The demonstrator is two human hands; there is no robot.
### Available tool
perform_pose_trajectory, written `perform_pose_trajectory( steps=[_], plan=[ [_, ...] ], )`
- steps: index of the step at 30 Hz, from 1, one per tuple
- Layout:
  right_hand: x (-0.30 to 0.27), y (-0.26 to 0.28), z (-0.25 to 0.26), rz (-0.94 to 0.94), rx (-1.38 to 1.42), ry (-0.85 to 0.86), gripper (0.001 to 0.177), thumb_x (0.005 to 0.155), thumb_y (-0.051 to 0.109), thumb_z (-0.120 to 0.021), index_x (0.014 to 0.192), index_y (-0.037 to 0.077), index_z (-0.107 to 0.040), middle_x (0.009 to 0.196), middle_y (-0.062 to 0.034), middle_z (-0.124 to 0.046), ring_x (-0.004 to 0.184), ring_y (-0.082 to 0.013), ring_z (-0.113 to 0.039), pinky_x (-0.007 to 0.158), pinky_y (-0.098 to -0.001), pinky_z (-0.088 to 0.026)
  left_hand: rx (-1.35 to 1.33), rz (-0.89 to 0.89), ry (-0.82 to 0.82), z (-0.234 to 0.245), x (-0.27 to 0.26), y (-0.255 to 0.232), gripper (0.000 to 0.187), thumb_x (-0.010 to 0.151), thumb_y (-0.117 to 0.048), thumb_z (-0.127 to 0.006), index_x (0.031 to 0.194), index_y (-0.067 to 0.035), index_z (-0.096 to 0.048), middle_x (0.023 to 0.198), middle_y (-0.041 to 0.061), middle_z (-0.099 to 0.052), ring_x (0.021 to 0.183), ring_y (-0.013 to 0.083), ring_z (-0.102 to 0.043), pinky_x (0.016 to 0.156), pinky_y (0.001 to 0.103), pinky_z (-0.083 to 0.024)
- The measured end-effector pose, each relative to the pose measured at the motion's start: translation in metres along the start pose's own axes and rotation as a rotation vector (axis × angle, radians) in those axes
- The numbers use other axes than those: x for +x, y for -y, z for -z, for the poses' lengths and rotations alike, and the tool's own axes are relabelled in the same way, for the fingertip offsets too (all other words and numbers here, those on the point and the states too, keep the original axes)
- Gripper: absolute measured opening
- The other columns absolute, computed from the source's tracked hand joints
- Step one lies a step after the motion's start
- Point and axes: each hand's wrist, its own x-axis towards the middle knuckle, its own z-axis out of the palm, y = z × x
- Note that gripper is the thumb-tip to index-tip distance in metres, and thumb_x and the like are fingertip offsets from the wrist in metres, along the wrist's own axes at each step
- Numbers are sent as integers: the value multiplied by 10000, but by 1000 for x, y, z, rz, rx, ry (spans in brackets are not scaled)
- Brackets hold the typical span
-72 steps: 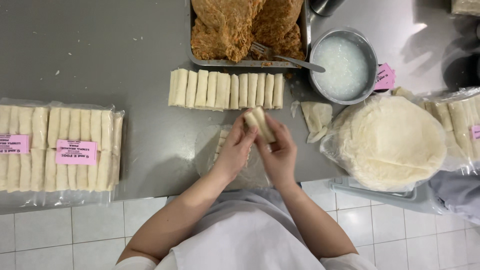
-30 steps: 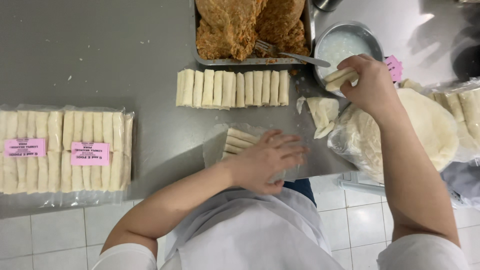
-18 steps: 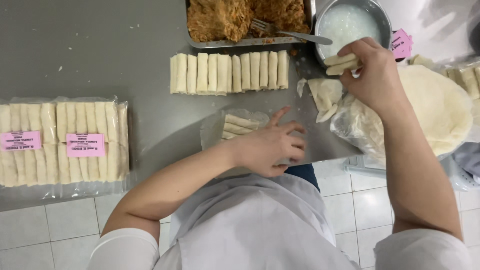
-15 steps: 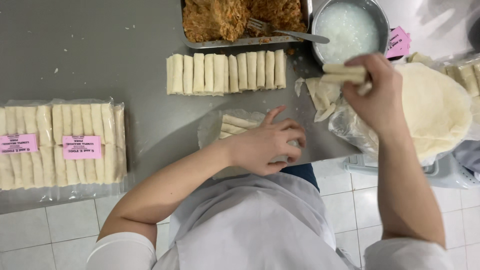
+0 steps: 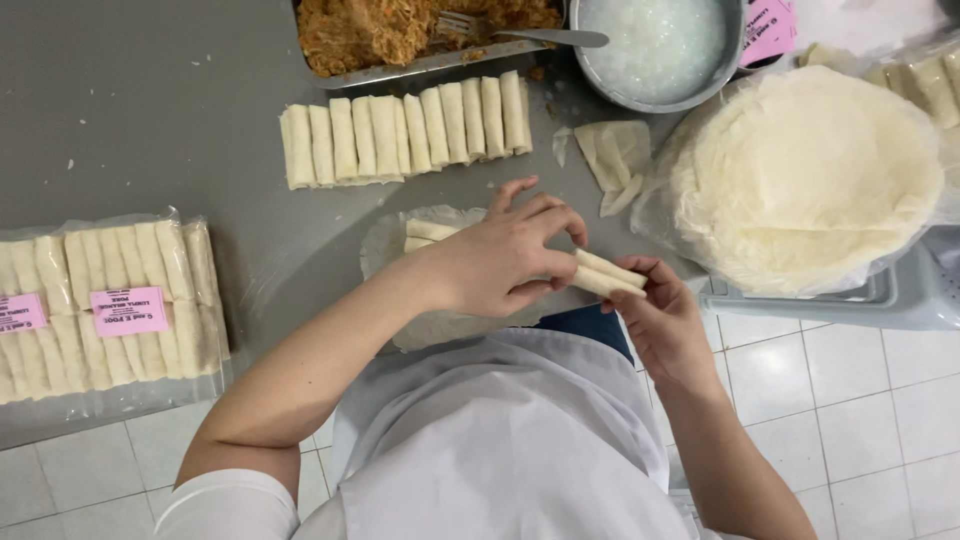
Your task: The person prepares spring rolls by placing multiple filled rolls onto a wrapper, applying liquid to the edge by hand, and folding the wrapper over the rolls.
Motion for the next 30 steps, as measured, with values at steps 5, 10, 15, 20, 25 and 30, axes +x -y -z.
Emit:
perform_pose_trajectory(
  steps=[5, 10, 15, 20, 25, 30],
  plan=[
    [-15, -5, -9, 115, -213, 15, 455, 882, -171, -799, 1306, -160, -635, 1186, -212, -677, 990, -239, -749, 891, -365, -665, 10, 12, 28, -6, 10, -3, 145, 1007, -132, -772, 946, -192, -656, 1324, 92, -597, 1437, 382, -516, 1247, 775, -221],
    [-20, -15, -6, 118, -294, 85, 439, 841, -185, -857, 1244, -127, -692, 1179, -202, -723, 1031, -234, -759, 911, -376, -668, 25, 23, 51, -22, 20, 4, 149, 993, -146, -800, 946, -198, -669, 1337, 90, -592, 1446, 379, -504, 1249, 775, -221],
    [4, -4, -30, 42, -566, 219, 240, 811, -53, -900, 1010, 26, -789, 798, -19, -632, 721, -79, -540, 638, -222, -481, 7, -4, 28, -48, 23, 7, 158, 994, -209, -835, 966, -225, -681, 1298, 72, -563, 1425, 372, -506, 1242, 735, -266],
    [-2, 39, -96, -53, -507, 321, 179, 802, -53, -955, 878, -54, -793, 797, -88, -721, 719, -115, -569, 623, -280, -516, -2, 349, -150, -17, -49, -7, 484, 1051, -376, -808, 1480, -222, -643, 1487, 126, -554, 1440, 382, -558, 1210, 590, -384],
    [16, -34, -37, -255, -573, 322, 441, 788, -131, -931, 1221, -84, -857, 1120, -243, -887, 920, -236, -766, 844, -381, -656, 240, 1052, -129, -36, -149, -37, 949, 984, -613, -791, 1655, -34, -452, 1359, 213, -592, 1308, 440, -650, 1056, 562, -570],
    [19, -40, -42, -176, -561, 381, 352, 759, -134, -943, 1086, -147, -814, 1194, -287, -868, 965, -258, -763, 846, -421, -647, 50, 1047, -201, -75, -145, -14, 554, 1129, -294, -639, 1640, -142, -491, 1399, 97, -595, 1316, 326, -668, 1047, 449, -577]
  ],
)
